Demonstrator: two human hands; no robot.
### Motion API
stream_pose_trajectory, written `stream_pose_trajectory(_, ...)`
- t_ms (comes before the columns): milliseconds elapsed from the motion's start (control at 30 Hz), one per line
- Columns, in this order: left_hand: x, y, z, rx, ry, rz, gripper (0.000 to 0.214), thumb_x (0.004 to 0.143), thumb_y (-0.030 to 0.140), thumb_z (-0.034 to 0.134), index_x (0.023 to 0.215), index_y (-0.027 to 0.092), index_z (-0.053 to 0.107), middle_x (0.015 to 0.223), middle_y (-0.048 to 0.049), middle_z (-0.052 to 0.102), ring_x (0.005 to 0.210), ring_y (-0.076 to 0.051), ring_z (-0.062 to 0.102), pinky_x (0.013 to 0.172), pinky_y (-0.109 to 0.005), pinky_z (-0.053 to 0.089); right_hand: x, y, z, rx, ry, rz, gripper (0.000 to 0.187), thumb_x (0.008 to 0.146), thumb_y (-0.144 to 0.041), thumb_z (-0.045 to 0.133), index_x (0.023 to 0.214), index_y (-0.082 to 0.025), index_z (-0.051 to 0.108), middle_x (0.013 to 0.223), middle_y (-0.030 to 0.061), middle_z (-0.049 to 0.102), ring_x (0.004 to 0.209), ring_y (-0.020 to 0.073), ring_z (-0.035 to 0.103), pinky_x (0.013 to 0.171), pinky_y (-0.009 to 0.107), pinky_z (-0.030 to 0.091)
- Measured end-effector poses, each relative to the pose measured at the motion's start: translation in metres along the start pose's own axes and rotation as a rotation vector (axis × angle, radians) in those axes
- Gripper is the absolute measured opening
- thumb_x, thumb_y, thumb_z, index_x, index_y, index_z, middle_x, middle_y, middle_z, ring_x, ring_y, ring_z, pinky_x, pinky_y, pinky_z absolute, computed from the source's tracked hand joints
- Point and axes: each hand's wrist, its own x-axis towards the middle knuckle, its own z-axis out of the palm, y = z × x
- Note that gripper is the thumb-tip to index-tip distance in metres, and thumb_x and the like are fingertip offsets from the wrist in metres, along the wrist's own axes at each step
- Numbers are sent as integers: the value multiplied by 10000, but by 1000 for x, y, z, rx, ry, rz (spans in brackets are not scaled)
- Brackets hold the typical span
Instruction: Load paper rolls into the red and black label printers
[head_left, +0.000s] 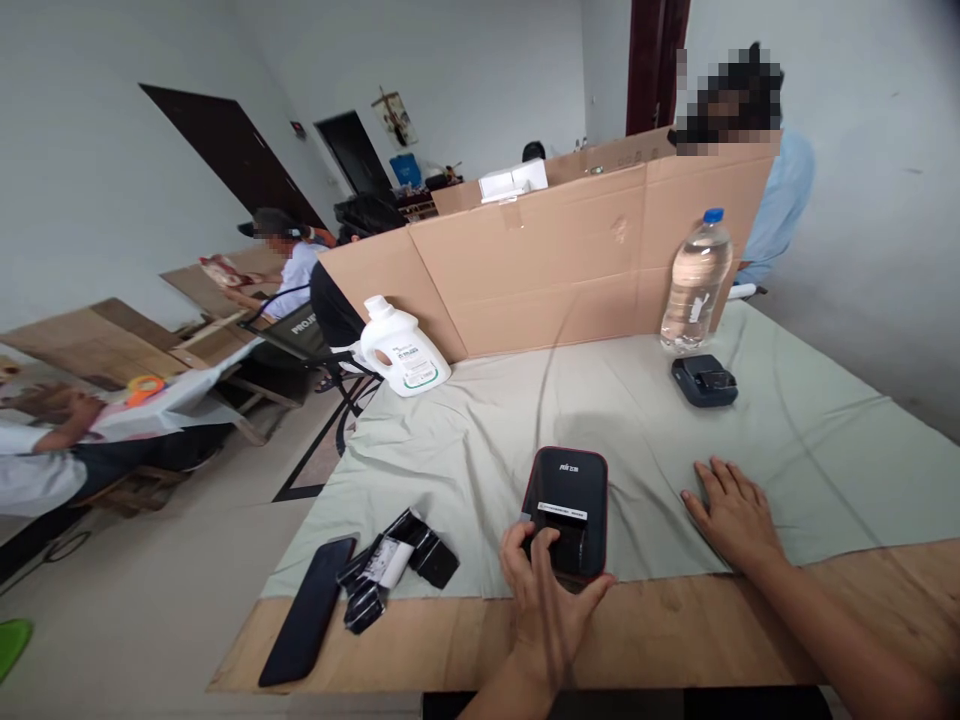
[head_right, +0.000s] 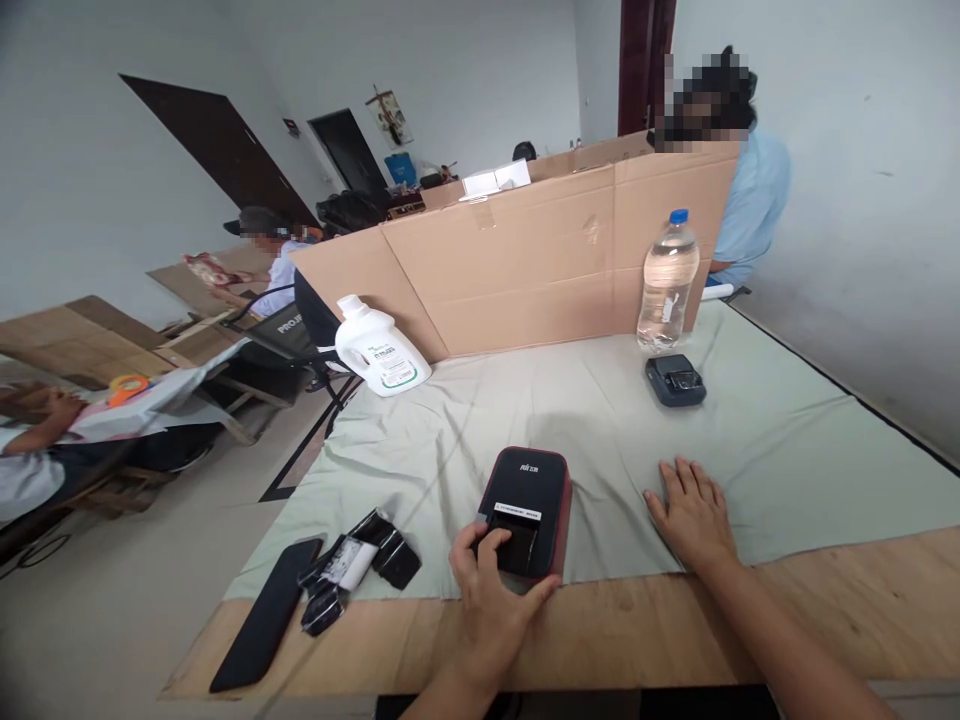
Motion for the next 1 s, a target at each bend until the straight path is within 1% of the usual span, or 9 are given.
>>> stream_pose_trajectory(133, 6, -16, -21, -159, -65, 27, 566, 701, 552, 687, 1140, 215, 569, 1315, -164, 376, 1253, -366, 398, 1044, -505, 351, 0, 3, 2, 45, 12, -2, 595, 890, -463, 317, 1336, -110, 494, 1442, 163, 430, 1365, 317, 303, 1101, 488, 249)
stream_pose_trajectory(233, 33, -35, -29, -373, -46, -93, 520, 850, 598, 460, 1156, 193, 571, 1314, -162, 445, 1254, -319, 433, 1032, -475, 375, -7, -9, 3, 211, 76, 22, 583, 900, -479, 288, 1286, -116, 532, 1401, 176, 466, 1367, 329, 306, 1116, 506, 242)
stream_pose_trajectory(367, 69, -51, -19, -750, -217, -353, 678, 838, 701, 379, 1262, 194, 535, 1350, -145, 516, 1282, -282, 459, 1057, -451, 375, -34, -63, -3, 723, 116, -87, 575, 939, -494, 279, 1387, -162, 416, 1460, 136, 402, 1377, 267, 325, 1159, 464, 235)
stream_pose_trajectory(467, 72, -44, -8, -974, -341, -360, 764, 807, 726, 421, 1385, 227, 444, 1499, -92, 376, 1395, -256, 323, 1146, -409, 283, -56, -115, -13, 1071, -79, -152, 570, 968, -470, 272, 1499, -289, 177, 1574, 27, 213, 1446, 218, 189, 1182, 490, 182)
stream_pose_trajectory(567, 58, -35, -4, -1106, -404, -321, 717, 863, 680, 367, 1450, 270, 351, 1556, -16, 268, 1443, -215, 212, 1188, -368, 204, -64, -147, -22, 1275, -182, -117, 626, 971, -492, 252, 1521, -276, 46, 1603, 15, 74, 1468, 209, 76, 1192, 490, 128)
stream_pose_trajectory(667, 43, -34, -6, -1110, -358, -334, 641, 917, 602, 327, 1480, 299, 274, 1580, 30, 184, 1463, -183, 123, 1202, -338, 142, -61, -153, -23, 1340, -245, -127, 615, 970, -499, 248, 1521, -280, 82, 1601, 8, 89, 1468, 193, 77, 1199, 465, 108)
stream_pose_trajectory(767, 40, -39, -10, -1075, -333, -343, 656, 904, 517, 425, 1491, 290, 242, 1582, 13, 185, 1462, -214, 124, 1199, -358, 143, -58, -147, -21, 1324, -246, -164, 623, 959, -503, 302, 1515, -284, 124, 1593, 22, 143, 1461, 204, 128, 1195, 480, 123)
stream_pose_trajectory(900, 51, -42, -19, -1148, -427, -341, 816, 728, 298, 585, 1480, 260, 271, 1555, -12, 274, 1448, -262, 174, 1182, -389, 180, -58, -145, -26, 1312, -126, -135, 629, 927, -482, 421, 1487, -281, 213, 1545, 67, 275, 1412, 265, 276, 1146, 526, 257)
stream_pose_trajectory(1000, 61, -42, -23, -1191, -469, -322, 928, 585, 192, 569, 1469, 239, 291, 1539, -12, 307, 1442, -274, 174, 1168, -403, 204, -55, -148, -35, 1233, -34, -197, 681, 880, -473, 517, 1472, -279, 244, 1546, 73, 256, 1419, 303, 238, 1141, 562, 231)
